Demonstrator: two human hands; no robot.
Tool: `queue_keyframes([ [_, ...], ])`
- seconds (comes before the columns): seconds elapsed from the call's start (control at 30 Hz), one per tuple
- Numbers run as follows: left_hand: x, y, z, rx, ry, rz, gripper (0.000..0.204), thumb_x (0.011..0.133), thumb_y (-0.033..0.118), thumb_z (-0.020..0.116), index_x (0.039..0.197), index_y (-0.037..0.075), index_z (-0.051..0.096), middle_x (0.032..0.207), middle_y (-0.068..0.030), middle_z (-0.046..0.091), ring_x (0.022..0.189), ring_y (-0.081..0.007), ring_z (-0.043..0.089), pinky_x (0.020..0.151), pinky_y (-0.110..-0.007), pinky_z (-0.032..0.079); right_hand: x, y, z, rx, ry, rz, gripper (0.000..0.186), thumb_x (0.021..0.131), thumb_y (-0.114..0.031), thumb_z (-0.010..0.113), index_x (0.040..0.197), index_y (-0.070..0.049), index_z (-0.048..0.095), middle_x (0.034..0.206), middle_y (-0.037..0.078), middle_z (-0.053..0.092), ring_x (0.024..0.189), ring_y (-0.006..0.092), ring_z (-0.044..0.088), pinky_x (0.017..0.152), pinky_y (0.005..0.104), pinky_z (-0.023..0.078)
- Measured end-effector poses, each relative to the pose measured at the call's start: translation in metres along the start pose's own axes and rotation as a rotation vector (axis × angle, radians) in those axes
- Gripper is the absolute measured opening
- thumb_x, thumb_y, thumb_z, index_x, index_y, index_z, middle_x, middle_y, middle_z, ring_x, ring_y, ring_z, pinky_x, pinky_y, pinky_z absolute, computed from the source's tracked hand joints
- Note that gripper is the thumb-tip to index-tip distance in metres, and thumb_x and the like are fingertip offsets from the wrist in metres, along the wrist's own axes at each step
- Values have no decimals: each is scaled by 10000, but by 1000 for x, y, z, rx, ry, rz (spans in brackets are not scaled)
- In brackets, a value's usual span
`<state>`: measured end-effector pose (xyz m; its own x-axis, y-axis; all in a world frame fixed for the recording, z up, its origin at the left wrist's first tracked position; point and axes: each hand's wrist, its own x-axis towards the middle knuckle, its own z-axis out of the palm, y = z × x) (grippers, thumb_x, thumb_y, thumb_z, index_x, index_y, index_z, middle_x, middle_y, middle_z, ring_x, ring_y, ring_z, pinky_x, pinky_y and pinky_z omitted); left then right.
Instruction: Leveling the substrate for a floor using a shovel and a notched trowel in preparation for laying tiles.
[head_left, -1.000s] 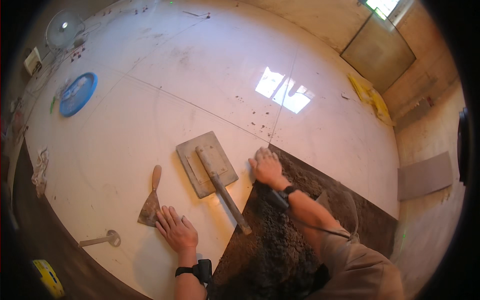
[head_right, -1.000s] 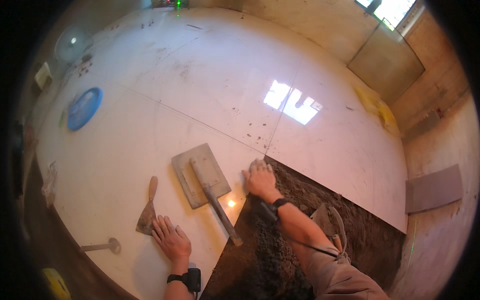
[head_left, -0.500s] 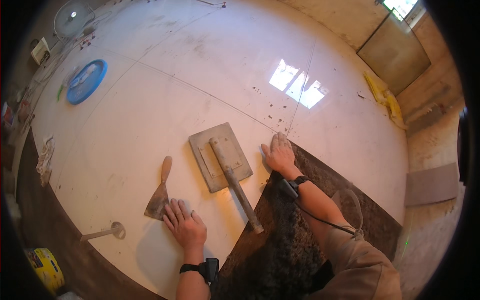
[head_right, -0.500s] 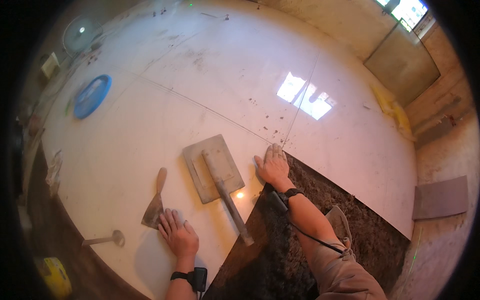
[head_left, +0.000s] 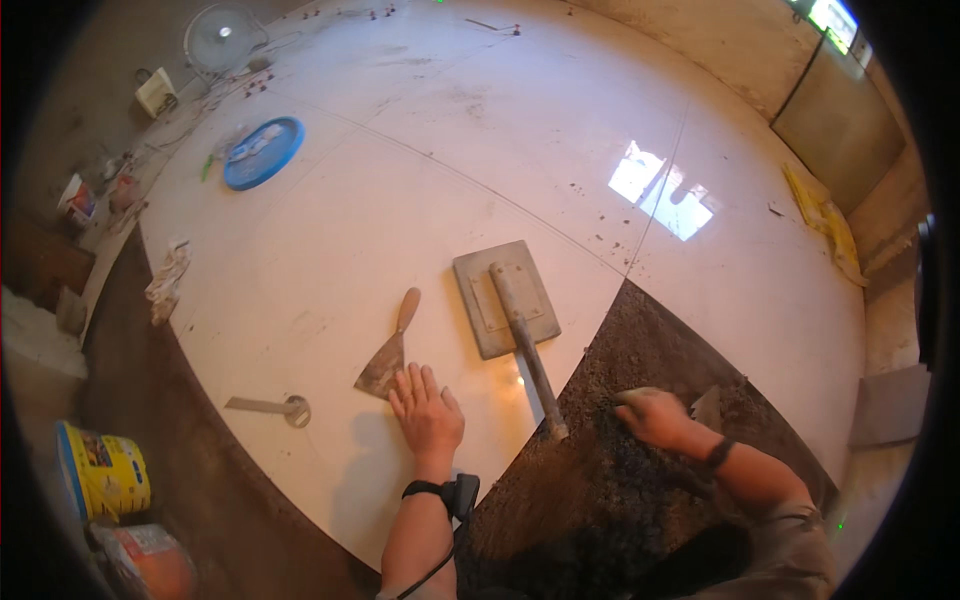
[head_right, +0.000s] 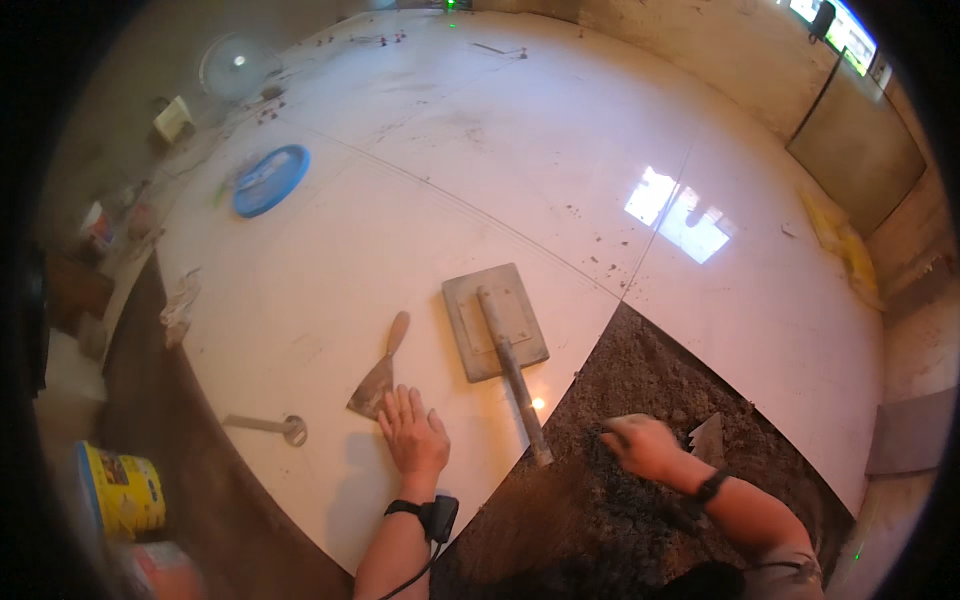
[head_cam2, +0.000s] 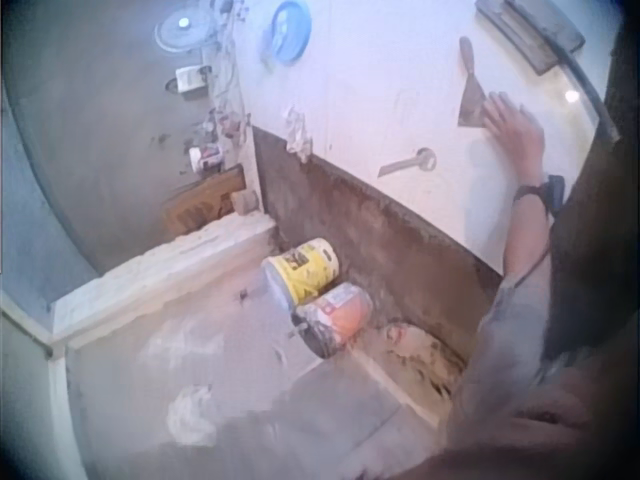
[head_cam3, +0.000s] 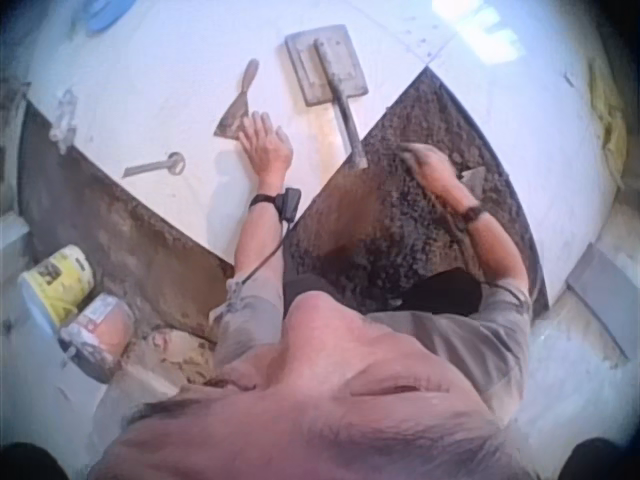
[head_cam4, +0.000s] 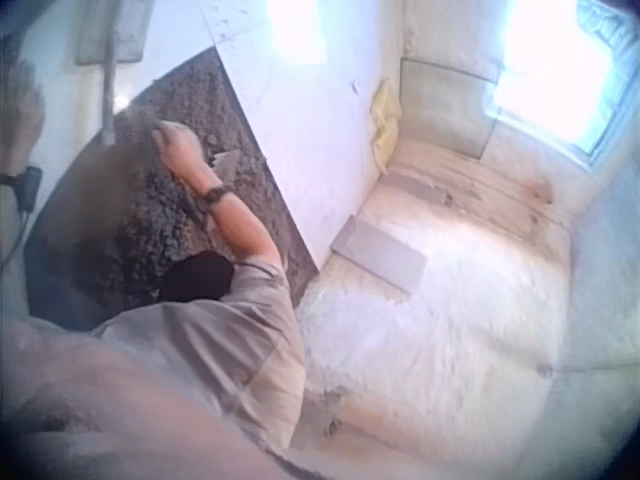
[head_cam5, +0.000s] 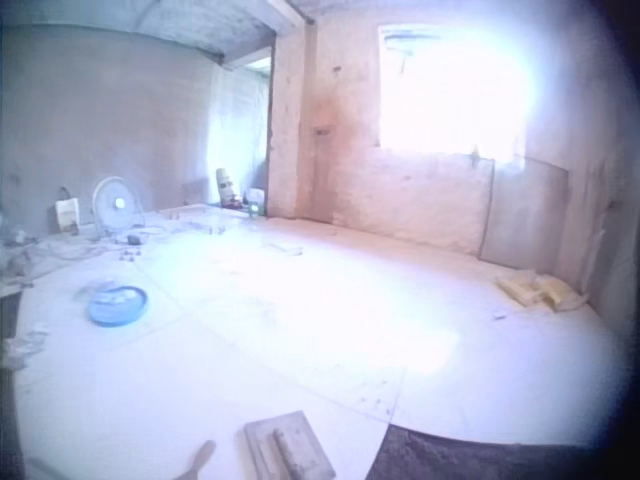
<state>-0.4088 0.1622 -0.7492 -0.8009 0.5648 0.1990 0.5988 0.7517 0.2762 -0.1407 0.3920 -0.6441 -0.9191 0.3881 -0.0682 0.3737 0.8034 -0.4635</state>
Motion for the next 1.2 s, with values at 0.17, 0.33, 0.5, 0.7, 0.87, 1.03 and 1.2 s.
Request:
queue_keyframes([
  [0.17,-3,4,8,-14,67,29,463,896,262,481,1294,24,479,1410,-148,400,1345,-341,280,1110,-485,163,-114,8,-50,-198,212,407,238,851,-171,614,1034,-19,597,989,192,600,917,377,578,755,449,482],
  [0.33,-29,-1,-5,5,161,127,439,881,270,510,1244,23,521,1368,-158,442,1309,-341,338,1094,-491,193,-245,56,2,-296,360,602,326,833,-156,623,1107,4,550,1101,233,524,1017,406,516,821,460,445],
  [0.5,-115,-20,-37,41,-79,238,436,870,267,530,1233,25,524,1350,-185,442,1286,-374,343,1070,-505,226,-275,80,12,-484,600,607,398,810,-156,648,1148,16,526,1103,227,540,1013,422,512,846,467,430],
  [0.7,-194,-18,-66,5,-374,308,438,917,283,472,1271,27,507,1403,-182,394,1316,-405,295,1071,-473,255,-256,113,-16,362,288,806,301,824,-265,668,918,-6,547,834,131,554,823,252,549,727,415,444],
  [0.87,-180,-30,-104,-141,-611,81,510,913,369,498,1303,41,486,1435,-164,357,1337,-352,289,1043,-451,326,-245,53,-58,884,48,1143,284,822,-280,638,813,-40,486,765,85,495,706,222,512,633,397,417],
  [1.03,-184,-75,-94,197,-635,197,580,887,380,534,1344,38,429,1428,-194,352,1313,-389,306,1054,-477,299,-248,10,-36,407,379,669,268,823,-240,623,848,-1,506,708,40,466,660,157,466,599,361,417],
  [1.2,-170,-114,-53,-17,-575,367,508,935,376,421,1232,-27,509,1335,-210,469,1315,-349,330,1098,-463,224,-242,-9,-10,787,129,613,216,795,-193,651,805,-19,523,731,-7,484,694,95,427,619,286,408],
])
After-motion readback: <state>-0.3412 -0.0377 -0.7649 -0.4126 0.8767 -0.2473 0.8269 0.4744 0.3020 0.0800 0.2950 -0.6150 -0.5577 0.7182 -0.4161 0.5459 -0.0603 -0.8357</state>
